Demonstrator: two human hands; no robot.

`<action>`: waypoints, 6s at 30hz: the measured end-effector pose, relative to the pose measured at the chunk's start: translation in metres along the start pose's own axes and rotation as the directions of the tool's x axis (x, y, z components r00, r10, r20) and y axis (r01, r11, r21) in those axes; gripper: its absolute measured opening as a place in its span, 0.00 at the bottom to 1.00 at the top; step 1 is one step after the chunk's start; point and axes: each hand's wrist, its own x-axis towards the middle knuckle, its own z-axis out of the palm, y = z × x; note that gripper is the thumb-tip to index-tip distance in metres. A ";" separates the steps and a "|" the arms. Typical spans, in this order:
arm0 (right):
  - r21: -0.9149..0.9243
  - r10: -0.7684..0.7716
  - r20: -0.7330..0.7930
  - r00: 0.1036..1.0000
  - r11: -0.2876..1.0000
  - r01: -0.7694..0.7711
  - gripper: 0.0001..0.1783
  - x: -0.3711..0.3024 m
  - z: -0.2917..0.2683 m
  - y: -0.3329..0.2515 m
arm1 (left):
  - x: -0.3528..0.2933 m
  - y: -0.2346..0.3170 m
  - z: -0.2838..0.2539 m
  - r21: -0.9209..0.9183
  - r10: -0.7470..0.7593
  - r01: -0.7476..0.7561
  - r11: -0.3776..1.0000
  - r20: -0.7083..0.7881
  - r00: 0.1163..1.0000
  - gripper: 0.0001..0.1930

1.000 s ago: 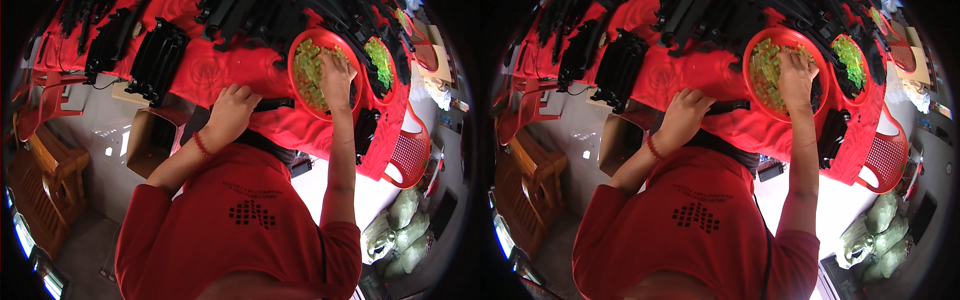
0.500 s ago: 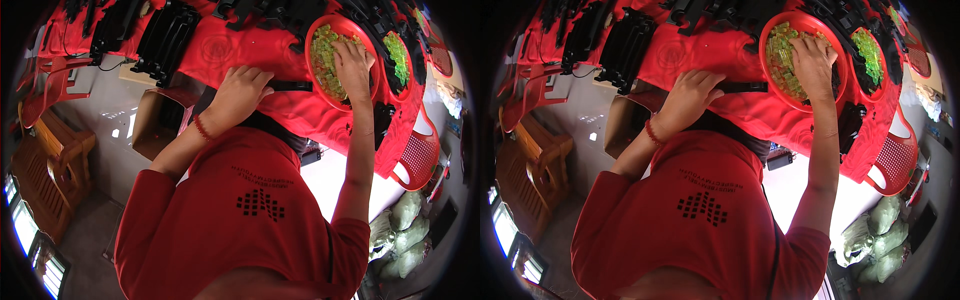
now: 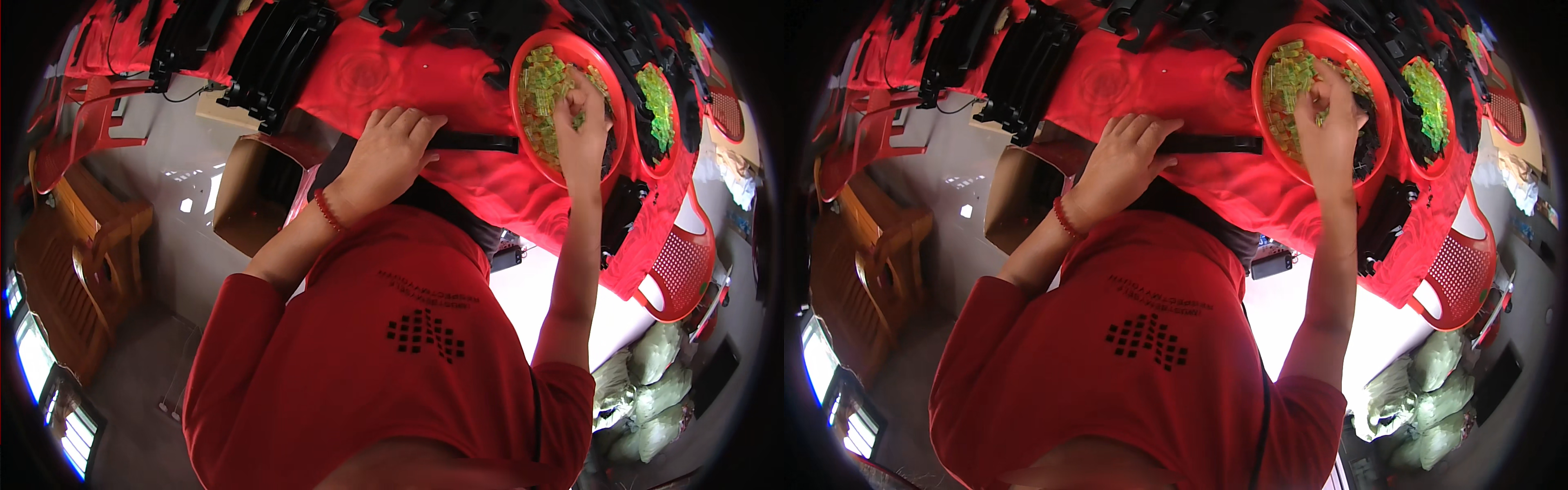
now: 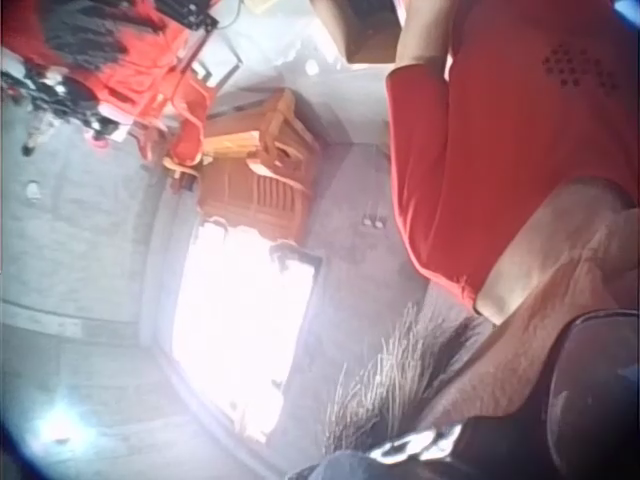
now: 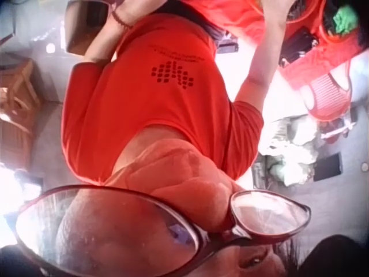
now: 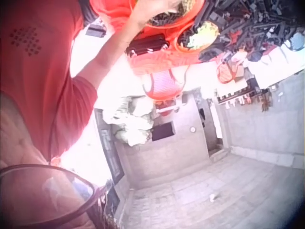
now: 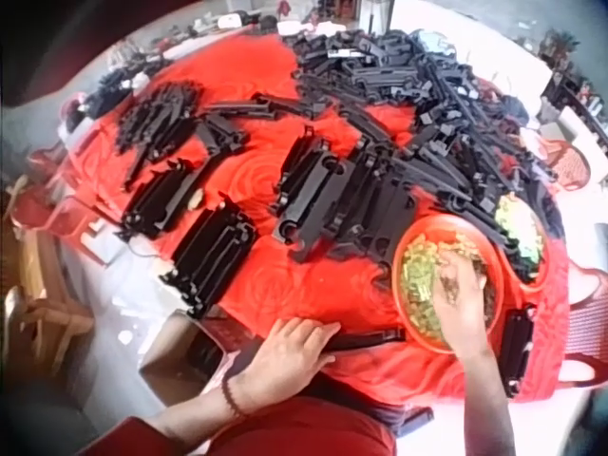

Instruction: The person assembles plastic components by hand, picking up small inserts from a bowl and fitting them into black plastic housings.

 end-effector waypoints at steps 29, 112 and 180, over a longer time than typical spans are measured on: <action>0.105 -0.145 0.086 0.986 0.985 0.136 0.13 -0.069 0.036 -0.071 | -0.006 -0.014 0.012 0.001 0.110 -0.110 0.994 -0.067 0.992 0.13; 0.130 -0.078 0.093 0.993 0.989 0.065 0.07 -0.094 0.027 -0.078 | -0.008 -0.017 0.005 0.011 0.062 -0.062 0.998 0.029 0.998 0.18; 0.528 0.189 0.132 0.973 0.817 -0.230 0.17 -0.069 -0.018 -0.115 | -0.021 0.008 0.019 -0.616 -0.015 0.437 -0.655 0.589 0.808 0.18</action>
